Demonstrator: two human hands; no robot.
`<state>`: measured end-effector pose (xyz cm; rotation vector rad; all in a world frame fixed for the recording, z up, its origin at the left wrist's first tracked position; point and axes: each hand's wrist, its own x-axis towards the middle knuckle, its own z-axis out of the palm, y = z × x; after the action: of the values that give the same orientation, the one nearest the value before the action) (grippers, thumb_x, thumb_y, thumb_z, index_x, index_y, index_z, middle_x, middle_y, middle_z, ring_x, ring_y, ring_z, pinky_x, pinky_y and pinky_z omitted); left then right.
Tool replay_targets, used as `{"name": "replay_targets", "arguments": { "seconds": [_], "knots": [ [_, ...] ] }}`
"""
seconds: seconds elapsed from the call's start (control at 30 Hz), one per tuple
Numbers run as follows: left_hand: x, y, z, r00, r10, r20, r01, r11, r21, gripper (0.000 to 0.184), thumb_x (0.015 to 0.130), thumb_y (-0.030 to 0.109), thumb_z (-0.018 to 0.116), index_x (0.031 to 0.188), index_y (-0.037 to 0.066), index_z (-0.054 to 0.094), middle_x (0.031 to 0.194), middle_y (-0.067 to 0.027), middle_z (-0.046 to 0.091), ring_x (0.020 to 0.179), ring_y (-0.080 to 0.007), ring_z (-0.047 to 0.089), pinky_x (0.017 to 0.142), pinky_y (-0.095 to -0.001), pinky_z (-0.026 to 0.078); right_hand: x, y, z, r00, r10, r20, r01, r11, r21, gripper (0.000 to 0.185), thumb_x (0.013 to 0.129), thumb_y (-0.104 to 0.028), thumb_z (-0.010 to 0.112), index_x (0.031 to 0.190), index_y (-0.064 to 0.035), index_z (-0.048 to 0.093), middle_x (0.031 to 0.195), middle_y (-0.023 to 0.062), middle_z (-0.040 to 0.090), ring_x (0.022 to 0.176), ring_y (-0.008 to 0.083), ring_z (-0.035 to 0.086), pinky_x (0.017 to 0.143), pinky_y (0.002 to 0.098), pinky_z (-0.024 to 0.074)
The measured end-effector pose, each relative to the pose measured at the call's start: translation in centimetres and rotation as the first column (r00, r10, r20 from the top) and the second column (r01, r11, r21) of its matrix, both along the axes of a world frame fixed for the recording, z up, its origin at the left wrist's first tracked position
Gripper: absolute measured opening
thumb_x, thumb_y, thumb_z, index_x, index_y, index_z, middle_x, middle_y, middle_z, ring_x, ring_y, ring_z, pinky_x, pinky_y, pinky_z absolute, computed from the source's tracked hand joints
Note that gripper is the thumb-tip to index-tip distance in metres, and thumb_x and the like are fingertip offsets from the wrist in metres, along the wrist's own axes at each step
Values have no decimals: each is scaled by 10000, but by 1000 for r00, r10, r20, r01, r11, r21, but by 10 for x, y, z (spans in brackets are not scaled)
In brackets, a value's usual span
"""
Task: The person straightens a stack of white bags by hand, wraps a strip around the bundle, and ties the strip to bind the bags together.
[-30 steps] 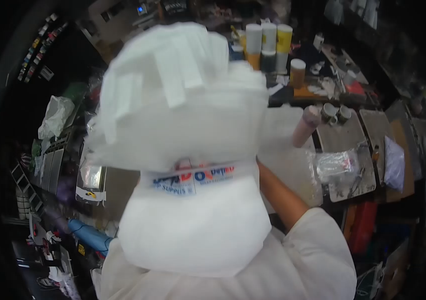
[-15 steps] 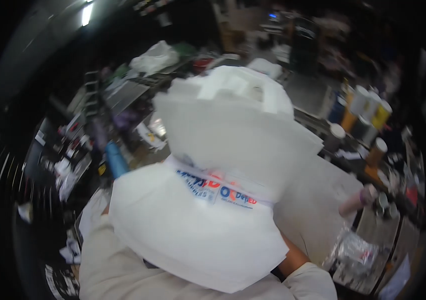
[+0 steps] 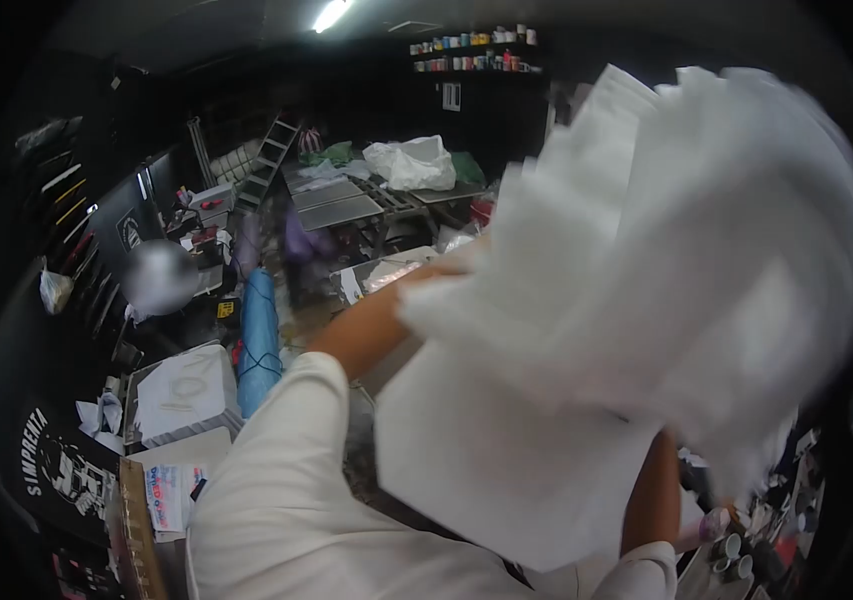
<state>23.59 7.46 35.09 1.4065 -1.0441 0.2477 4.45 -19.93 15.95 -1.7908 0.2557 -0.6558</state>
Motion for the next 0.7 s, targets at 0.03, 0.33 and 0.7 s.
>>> {"name": "replay_targets", "arguments": {
  "seconds": [0.03, 0.33, 0.7],
  "knots": [
    [7, -17, 5, 999, -16, 32, 15, 1000, 4, 403, 898, 333, 661, 838, -63, 702, 673, -184, 662, 613, -219, 616, 615, -408, 493, 2, -5, 12, 1000, -9, 3, 9, 1000, -6, 267, 966, -235, 549, 883, -4, 653, 710, 67, 648, 571, 225, 586, 532, 352, 486],
    [51, -99, -66, 985, -79, 155, 41, 971, 234, 364, 909, 319, 646, 873, -37, 717, 688, -155, 683, 632, -244, 643, 626, -412, 507, 2, -40, 49, 994, -101, -31, 100, 995, -31, 276, 974, -241, 551, 855, -13, 650, 669, 38, 640, 520, 194, 574, 489, 339, 484],
    [48, -116, -236, 863, -2, 506, -369, 680, 633, 555, 930, 524, 560, 1014, -8, 691, 846, -261, 674, 780, -416, 654, 736, -491, 503, -3, -62, -55, 970, -61, -237, 87, 991, 103, 413, 966, -333, 600, 816, 33, 720, 635, 50, 611, 582, 127, 508, 542, 313, 398]
  ]
}}
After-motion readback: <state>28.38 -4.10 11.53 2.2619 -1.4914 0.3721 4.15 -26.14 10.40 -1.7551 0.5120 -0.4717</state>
